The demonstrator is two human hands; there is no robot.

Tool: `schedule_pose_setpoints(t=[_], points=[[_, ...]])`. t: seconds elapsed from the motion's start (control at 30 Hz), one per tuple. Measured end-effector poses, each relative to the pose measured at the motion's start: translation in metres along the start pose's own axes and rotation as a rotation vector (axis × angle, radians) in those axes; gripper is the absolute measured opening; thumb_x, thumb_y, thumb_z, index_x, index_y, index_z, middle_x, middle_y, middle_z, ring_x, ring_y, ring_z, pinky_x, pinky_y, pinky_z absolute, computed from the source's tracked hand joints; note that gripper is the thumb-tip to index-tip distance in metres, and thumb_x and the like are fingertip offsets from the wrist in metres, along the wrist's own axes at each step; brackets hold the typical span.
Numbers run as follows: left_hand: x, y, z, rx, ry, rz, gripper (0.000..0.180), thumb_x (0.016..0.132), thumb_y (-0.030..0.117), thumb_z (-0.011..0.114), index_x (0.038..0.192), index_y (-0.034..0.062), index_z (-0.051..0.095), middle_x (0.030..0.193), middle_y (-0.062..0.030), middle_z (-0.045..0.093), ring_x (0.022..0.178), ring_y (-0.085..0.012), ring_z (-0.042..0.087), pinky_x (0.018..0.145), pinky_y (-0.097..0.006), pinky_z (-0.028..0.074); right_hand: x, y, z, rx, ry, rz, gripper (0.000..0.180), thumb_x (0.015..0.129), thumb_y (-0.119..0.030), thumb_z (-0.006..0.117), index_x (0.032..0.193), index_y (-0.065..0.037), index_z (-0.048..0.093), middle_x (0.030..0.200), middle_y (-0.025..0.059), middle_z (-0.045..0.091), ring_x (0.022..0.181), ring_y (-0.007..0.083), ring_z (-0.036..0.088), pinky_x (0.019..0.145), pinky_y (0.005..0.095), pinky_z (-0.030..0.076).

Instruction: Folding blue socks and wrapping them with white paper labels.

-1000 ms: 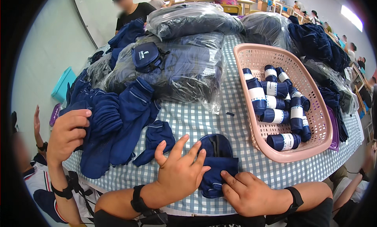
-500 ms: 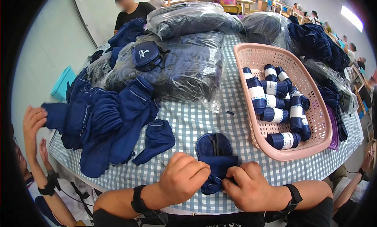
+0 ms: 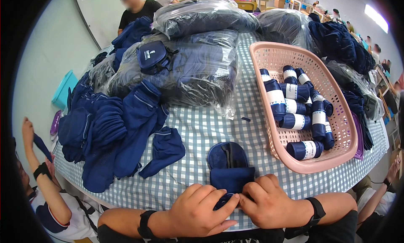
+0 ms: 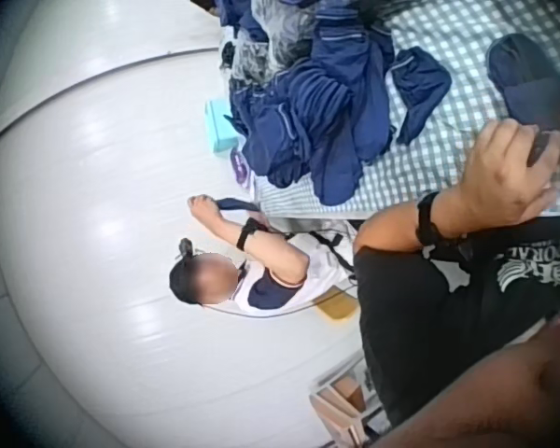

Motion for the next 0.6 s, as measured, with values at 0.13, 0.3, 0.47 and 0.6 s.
schedule_pose_setpoints(t=[0.13,0.3,0.47,0.6], points=[[-0.004,-0.002,0.009,0.063,0.050,-0.018,0.038,0.077,0.031,0.082,0.104,0.0046,0.073,0.104,-0.0111,0.069,0.094,-0.0258,0.064,0.074,-0.037,0.052,0.002,0.000,-0.001,0.013,-0.002,0.002,0.027,0.080,-0.017,0.071,0.103,-0.003,0.070,0.094,0.0074,0.056,0.086,0.0269,0.051,0.076,0.0436,0.042],[-0.008,0.001,0.015,0.067,0.081,0.006,0.021,0.083,0.020,0.073,0.097,0.0046,0.072,0.099,-0.0112,0.066,0.088,-0.0248,0.062,0.074,-0.034,0.050,0.001,-0.001,-0.001,0.017,0.022,-0.005,0.028,0.080,-0.019,0.072,0.103,-0.003,0.070,0.094,0.0071,0.055,0.084,0.0261,0.051,0.074,0.0427,0.042],[-0.008,0.004,0.008,-0.029,-0.019,-0.098,0.030,0.084,0.003,0.066,0.113,-0.0005,0.071,0.103,-0.0161,0.065,0.087,-0.0312,0.067,0.075,-0.039,0.054,0.002,0.000,-0.002,0.018,0.049,0.016,0.029,0.078,-0.020,0.075,0.102,-0.004,0.070,0.092,0.0071,0.056,0.082,0.0256,0.052,0.073,0.0416,0.043],[-0.008,-0.001,0.014,0.053,0.066,-0.107,0.014,0.081,0.016,0.076,0.085,0.0043,0.069,0.087,-0.0073,0.063,0.080,-0.0238,0.059,0.069,-0.035,0.049,0.005,0.003,-0.001,0.069,0.105,0.047,0.024,0.082,-0.021,0.072,0.096,-0.002,0.069,0.085,0.0090,0.053,0.078,0.0263,0.054,0.071,0.0409,0.044]])
Point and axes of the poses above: each hand's wrist, its own x-axis towards the middle knuckle, its own z-axis out of the palm, y = z × x, the point moved 3 cm from there along x, towards the middle knuckle
